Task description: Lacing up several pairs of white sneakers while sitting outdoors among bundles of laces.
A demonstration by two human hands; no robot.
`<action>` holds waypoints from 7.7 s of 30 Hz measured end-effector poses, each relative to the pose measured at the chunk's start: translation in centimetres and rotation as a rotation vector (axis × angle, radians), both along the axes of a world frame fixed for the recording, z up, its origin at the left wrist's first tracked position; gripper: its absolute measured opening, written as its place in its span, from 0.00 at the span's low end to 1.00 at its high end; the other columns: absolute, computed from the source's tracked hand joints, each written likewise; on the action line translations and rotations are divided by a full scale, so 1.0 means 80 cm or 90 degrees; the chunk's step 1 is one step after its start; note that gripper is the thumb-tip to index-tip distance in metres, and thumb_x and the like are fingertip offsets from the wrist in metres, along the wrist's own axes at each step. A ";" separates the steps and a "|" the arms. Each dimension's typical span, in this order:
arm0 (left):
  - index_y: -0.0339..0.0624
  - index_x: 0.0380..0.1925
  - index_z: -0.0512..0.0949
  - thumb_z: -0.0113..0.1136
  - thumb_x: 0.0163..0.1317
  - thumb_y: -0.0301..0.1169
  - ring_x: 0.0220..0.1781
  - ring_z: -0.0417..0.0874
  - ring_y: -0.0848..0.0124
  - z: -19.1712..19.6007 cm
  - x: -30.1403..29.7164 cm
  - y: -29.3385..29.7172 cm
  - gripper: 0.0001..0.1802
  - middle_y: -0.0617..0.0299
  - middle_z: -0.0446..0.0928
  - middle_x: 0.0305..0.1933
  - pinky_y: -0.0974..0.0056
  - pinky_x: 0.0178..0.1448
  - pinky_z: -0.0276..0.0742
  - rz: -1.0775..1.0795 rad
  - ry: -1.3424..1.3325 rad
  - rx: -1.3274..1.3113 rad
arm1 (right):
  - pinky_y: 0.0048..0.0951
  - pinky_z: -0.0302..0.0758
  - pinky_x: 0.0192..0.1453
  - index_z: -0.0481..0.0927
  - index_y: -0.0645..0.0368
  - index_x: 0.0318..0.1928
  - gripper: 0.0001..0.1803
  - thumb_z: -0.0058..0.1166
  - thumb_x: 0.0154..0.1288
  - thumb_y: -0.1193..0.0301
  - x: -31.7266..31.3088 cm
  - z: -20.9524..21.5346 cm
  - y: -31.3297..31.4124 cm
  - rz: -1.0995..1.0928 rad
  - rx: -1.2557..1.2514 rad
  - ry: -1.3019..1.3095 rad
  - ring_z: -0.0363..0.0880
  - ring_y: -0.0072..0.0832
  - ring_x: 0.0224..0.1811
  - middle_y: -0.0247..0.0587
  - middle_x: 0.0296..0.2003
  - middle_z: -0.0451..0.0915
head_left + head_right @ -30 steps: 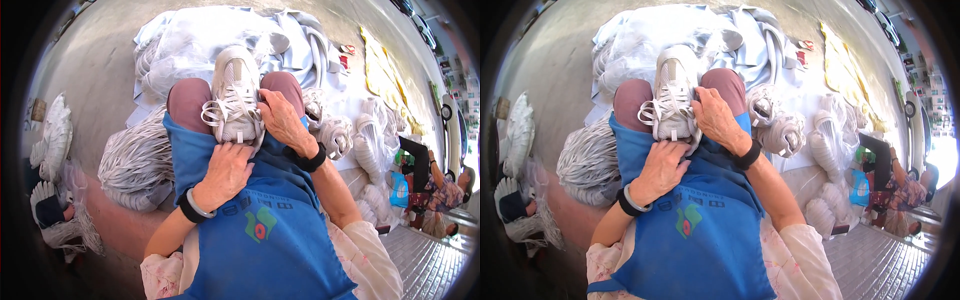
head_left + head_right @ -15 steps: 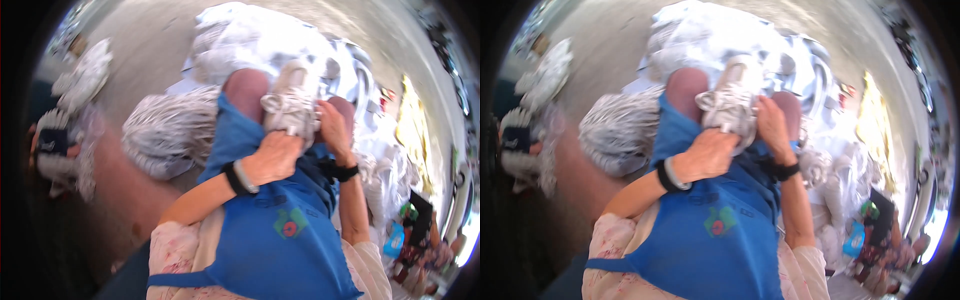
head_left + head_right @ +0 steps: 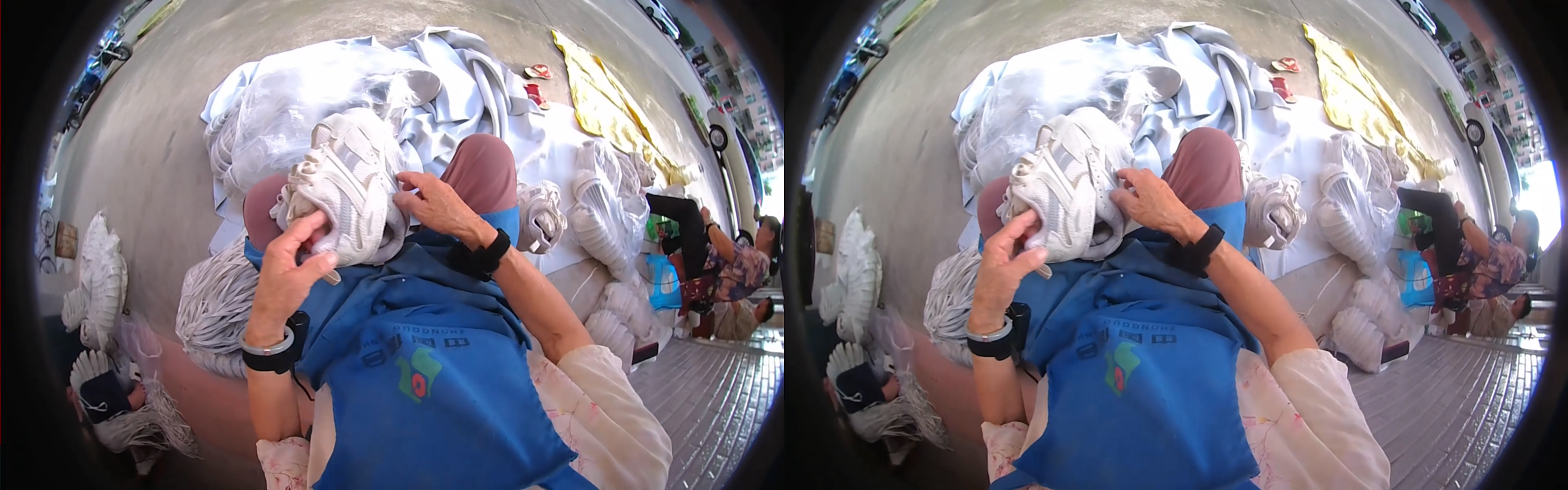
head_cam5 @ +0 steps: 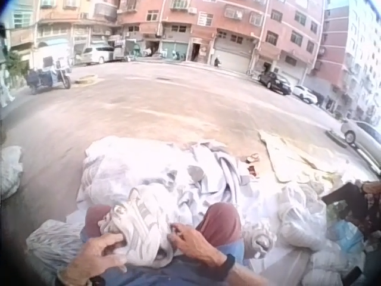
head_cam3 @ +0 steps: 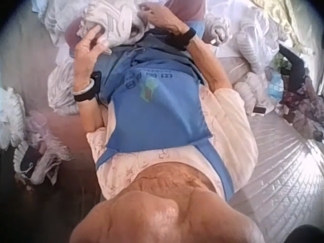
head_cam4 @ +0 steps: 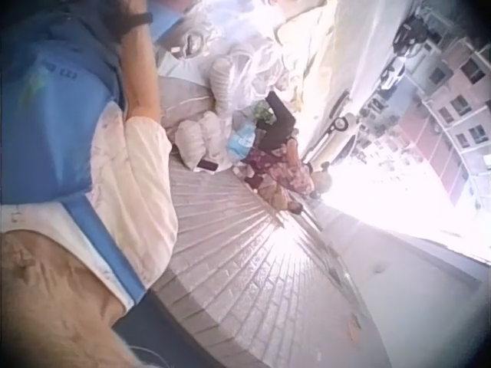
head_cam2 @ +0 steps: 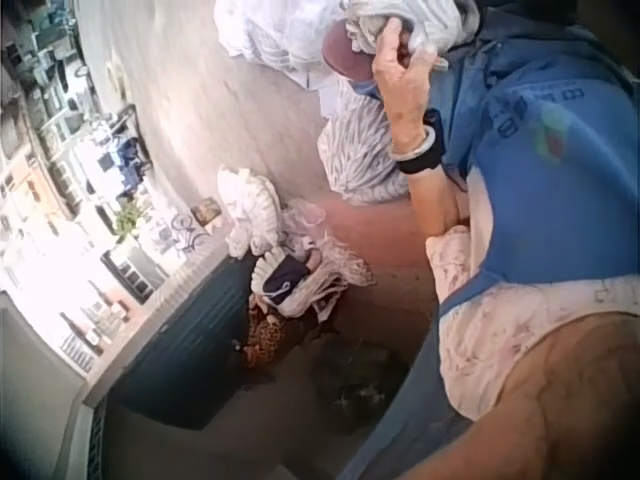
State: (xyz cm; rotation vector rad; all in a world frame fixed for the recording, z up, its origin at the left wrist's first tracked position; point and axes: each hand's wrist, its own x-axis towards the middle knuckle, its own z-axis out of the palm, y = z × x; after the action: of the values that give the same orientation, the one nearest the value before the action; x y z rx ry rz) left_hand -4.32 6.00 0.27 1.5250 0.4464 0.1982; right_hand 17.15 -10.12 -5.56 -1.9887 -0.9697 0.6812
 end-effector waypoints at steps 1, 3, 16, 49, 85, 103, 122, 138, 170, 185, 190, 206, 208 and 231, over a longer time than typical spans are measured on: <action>0.29 0.61 0.68 0.61 0.55 0.23 0.50 0.76 0.73 0.024 0.003 0.001 0.31 0.57 0.75 0.54 0.68 0.58 0.71 0.011 0.018 -0.121 | 0.44 0.71 0.56 0.71 0.67 0.57 0.28 0.48 0.65 0.57 -0.002 0.002 -0.001 0.016 -0.022 0.001 0.75 0.55 0.48 0.68 0.48 0.75; 0.27 0.62 0.66 0.60 0.57 0.23 0.57 0.75 0.69 0.018 0.002 0.013 0.31 0.53 0.73 0.59 0.66 0.64 0.67 0.027 -0.041 -0.080 | 0.43 0.70 0.58 0.67 0.67 0.61 0.36 0.52 0.63 0.51 -0.001 0.000 -0.004 0.008 -0.024 0.019 0.74 0.56 0.51 0.71 0.51 0.72; 0.26 0.63 0.65 0.57 0.56 0.19 0.60 0.73 0.68 0.027 -0.010 0.013 0.31 0.54 0.69 0.63 0.64 0.64 0.69 0.003 -0.012 -0.008 | 0.47 0.75 0.48 0.61 0.66 0.60 0.33 0.56 0.61 0.61 -0.028 0.021 -0.002 0.034 0.056 -0.159 0.76 0.57 0.44 0.65 0.44 0.71; 0.25 0.66 0.57 0.53 0.60 0.23 0.60 0.74 0.68 0.018 0.018 0.072 0.33 0.50 0.71 0.62 0.65 0.66 0.67 0.115 -0.118 -0.266 | 0.26 0.69 0.33 0.77 0.71 0.37 0.14 0.43 0.65 0.71 0.066 0.013 -0.037 -0.195 0.278 0.165 0.69 0.19 0.28 0.34 0.24 0.77; 0.42 0.30 0.78 0.50 0.54 0.34 0.46 0.70 0.61 -0.030 0.087 -0.070 0.11 0.56 0.72 0.36 0.55 0.50 0.62 0.084 -0.072 0.830 | 0.40 0.71 0.50 0.77 0.66 0.50 0.20 0.54 0.60 0.68 0.114 0.026 -0.081 0.005 0.112 -0.273 0.77 0.45 0.45 0.50 0.44 0.80; 0.31 0.54 0.61 0.63 0.47 0.24 0.45 0.74 0.47 -0.043 0.044 -0.054 0.33 0.41 0.67 0.46 0.54 0.53 0.71 0.338 -0.289 0.107 | 0.33 0.77 0.48 0.67 0.59 0.66 0.24 0.36 0.76 0.60 0.040 0.089 -0.005 0.073 -0.026 -0.515 0.76 0.36 0.52 0.53 0.58 0.73; 0.36 0.65 0.55 0.65 0.50 0.40 0.36 0.81 0.48 -0.037 0.045 -0.030 0.45 0.18 0.57 0.59 0.54 0.41 0.76 0.154 -0.059 0.290 | 0.38 0.77 0.51 0.67 0.62 0.60 0.23 0.35 0.74 0.60 -0.147 0.123 0.112 0.026 -0.138 -0.165 0.76 0.39 0.51 0.52 0.54 0.72; 0.37 0.67 0.56 0.58 0.53 0.42 0.49 0.79 0.45 -0.070 0.097 -0.041 0.42 0.20 0.59 0.59 0.54 0.53 0.73 0.143 0.034 0.321 | 0.39 0.75 0.53 0.66 0.63 0.61 0.25 0.34 0.75 0.59 -0.041 0.061 0.144 -0.002 -0.138 -0.056 0.75 0.39 0.53 0.52 0.55 0.72; 0.49 0.67 0.57 0.51 0.58 0.40 0.62 0.65 0.34 -0.079 0.125 -0.047 0.35 0.25 0.54 0.65 0.40 0.64 0.60 0.248 0.095 0.277 | 0.40 0.72 0.58 0.65 0.66 0.62 0.28 0.32 0.75 0.56 -0.030 -0.023 0.111 -0.145 -0.081 0.172 0.73 0.38 0.55 0.52 0.55 0.72; 0.43 0.67 0.52 0.61 0.52 0.27 0.49 0.75 0.35 -0.056 0.049 -0.018 0.43 0.19 0.55 0.60 0.49 0.48 0.79 0.113 0.060 0.442 | 0.30 0.67 0.60 0.75 0.70 0.53 0.21 0.45 0.67 0.67 -0.044 0.003 0.074 -0.243 0.161 -0.015 0.73 0.32 0.53 0.48 0.50 0.77; 0.39 0.67 0.53 0.64 0.48 0.24 0.54 0.74 0.40 0.014 0.061 -0.015 0.45 0.31 0.58 0.62 0.49 0.49 0.79 -0.054 0.211 0.483 | 0.28 0.69 0.57 0.72 0.68 0.55 0.21 0.47 0.67 0.66 -0.035 0.037 0.062 -0.243 0.154 0.124 0.74 0.30 0.50 0.48 0.48 0.77; 0.38 0.68 0.52 0.48 0.54 0.13 0.65 0.64 0.38 -0.013 0.053 -0.030 0.39 0.37 0.52 0.70 0.49 0.61 0.71 -0.026 0.128 0.665 | 0.46 0.63 0.63 0.66 0.71 0.57 0.27 0.50 0.65 0.64 -0.056 -0.004 0.053 -0.142 0.259 -0.083 0.63 0.57 0.58 0.65 0.55 0.63; 0.39 0.69 0.50 0.54 0.54 0.15 0.68 0.59 0.39 -0.008 0.051 -0.030 0.42 0.36 0.49 0.70 0.49 0.65 0.67 -0.045 0.127 0.616 | 0.48 0.61 0.65 0.65 0.72 0.57 0.27 0.50 0.64 0.65 -0.064 -0.007 0.052 -0.140 0.254 -0.077 0.62 0.58 0.58 0.66 0.55 0.62; 0.32 0.69 0.47 0.63 0.48 0.17 0.71 0.54 0.37 -0.017 0.044 -0.055 0.49 0.33 0.44 0.72 0.49 0.71 0.59 -0.038 0.081 0.649 | 0.44 0.64 0.64 0.60 0.71 0.61 0.30 0.51 0.66 0.65 -0.065 0.003 0.024 -0.069 0.193 -0.097 0.63 0.58 0.58 0.66 0.57 0.59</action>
State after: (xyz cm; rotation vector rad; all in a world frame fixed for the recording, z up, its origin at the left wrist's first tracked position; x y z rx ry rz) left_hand -0.83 1.62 -1.12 2.5574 0.4168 0.3070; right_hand 11.97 -8.19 -5.31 -1.8262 -0.9827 0.3065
